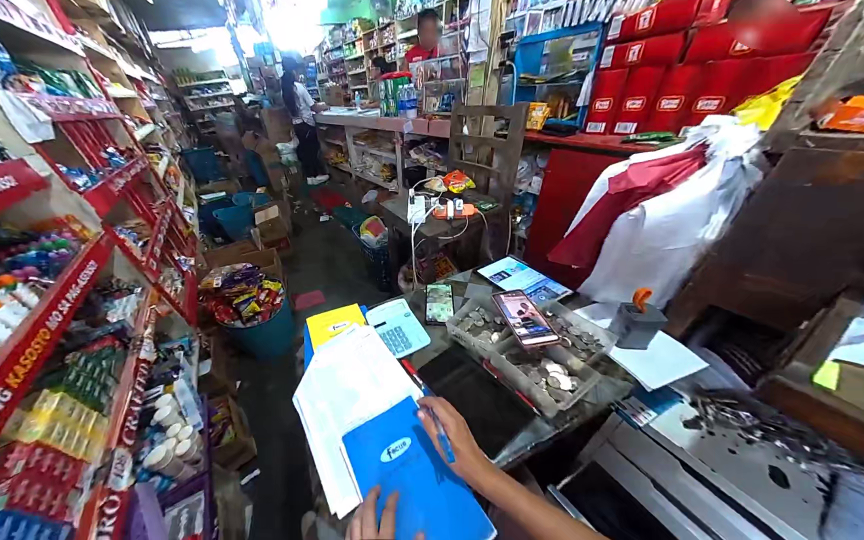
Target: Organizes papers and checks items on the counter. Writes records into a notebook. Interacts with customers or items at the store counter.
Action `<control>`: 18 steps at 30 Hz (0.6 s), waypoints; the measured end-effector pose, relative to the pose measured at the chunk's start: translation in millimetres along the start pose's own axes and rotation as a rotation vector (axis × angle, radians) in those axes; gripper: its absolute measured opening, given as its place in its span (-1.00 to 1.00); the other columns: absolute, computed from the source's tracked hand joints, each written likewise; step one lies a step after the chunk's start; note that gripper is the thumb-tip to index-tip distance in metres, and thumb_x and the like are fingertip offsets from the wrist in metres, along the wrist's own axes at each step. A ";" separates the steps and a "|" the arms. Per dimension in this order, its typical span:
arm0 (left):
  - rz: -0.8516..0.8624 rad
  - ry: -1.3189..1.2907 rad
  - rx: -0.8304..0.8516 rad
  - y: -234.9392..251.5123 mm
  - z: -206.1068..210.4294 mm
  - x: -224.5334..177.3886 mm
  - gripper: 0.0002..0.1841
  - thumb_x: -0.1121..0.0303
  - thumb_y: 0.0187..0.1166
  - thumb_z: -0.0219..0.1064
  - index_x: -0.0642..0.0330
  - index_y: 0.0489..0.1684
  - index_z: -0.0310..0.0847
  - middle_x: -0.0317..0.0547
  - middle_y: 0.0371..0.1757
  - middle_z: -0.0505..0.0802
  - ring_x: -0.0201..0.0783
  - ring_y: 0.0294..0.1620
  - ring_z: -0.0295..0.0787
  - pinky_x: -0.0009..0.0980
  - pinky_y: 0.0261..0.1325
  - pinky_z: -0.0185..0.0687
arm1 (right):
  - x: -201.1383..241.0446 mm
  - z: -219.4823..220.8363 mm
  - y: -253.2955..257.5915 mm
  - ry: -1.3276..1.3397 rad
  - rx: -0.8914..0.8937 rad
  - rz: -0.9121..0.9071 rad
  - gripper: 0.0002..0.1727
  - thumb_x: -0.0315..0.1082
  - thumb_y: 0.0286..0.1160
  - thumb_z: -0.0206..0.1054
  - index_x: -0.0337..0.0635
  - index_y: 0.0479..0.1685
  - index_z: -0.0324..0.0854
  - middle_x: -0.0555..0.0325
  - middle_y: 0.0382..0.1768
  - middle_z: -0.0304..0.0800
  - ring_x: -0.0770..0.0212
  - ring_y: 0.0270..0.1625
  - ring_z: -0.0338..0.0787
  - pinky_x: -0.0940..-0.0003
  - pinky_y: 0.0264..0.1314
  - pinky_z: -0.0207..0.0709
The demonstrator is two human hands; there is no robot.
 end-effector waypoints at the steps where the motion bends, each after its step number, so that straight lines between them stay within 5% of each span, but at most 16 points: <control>1: -0.004 0.003 -0.007 -1.3 1.2 0.5 -0.39 -0.03 0.57 0.34 0.27 0.43 0.65 0.41 0.54 0.58 0.45 0.52 0.48 0.34 0.57 0.25 | 0.5 -0.4 0.0 -0.003 0.014 0.010 -0.64 -0.30 0.69 0.18 -0.39 0.19 0.71 -0.20 0.07 0.81 0.00 0.18 0.80 0.19 0.36 0.61; 6: 0.010 0.013 -0.119 -1.8 2.2 0.1 -0.40 -0.08 0.48 0.36 0.15 0.38 0.72 0.27 0.51 0.64 0.36 0.49 0.55 0.33 0.51 0.34 | 13.7 -6.1 3.3 -0.034 0.044 0.000 -0.63 -0.34 0.71 0.14 -0.48 0.18 0.69 -0.29 0.11 0.79 -0.07 0.24 0.79 0.14 0.40 0.60; 18: -0.044 0.005 0.023 -2.6 4.0 -7.8 -0.38 -0.08 0.63 0.26 0.15 0.54 0.58 0.28 0.65 0.50 0.31 0.68 0.34 0.23 0.71 0.12 | 2.0 -9.3 -2.0 -0.030 0.106 0.055 -0.62 -0.29 0.80 0.10 -0.41 0.32 0.59 -0.28 0.19 0.71 -0.07 0.23 0.75 0.03 0.35 0.60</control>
Point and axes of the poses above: each hand's wrist, its own y-axis towards the middle knuckle, its own z-axis out of the palm, x = y × z, the point moved 6 cm from there along y, towards the middle knuckle
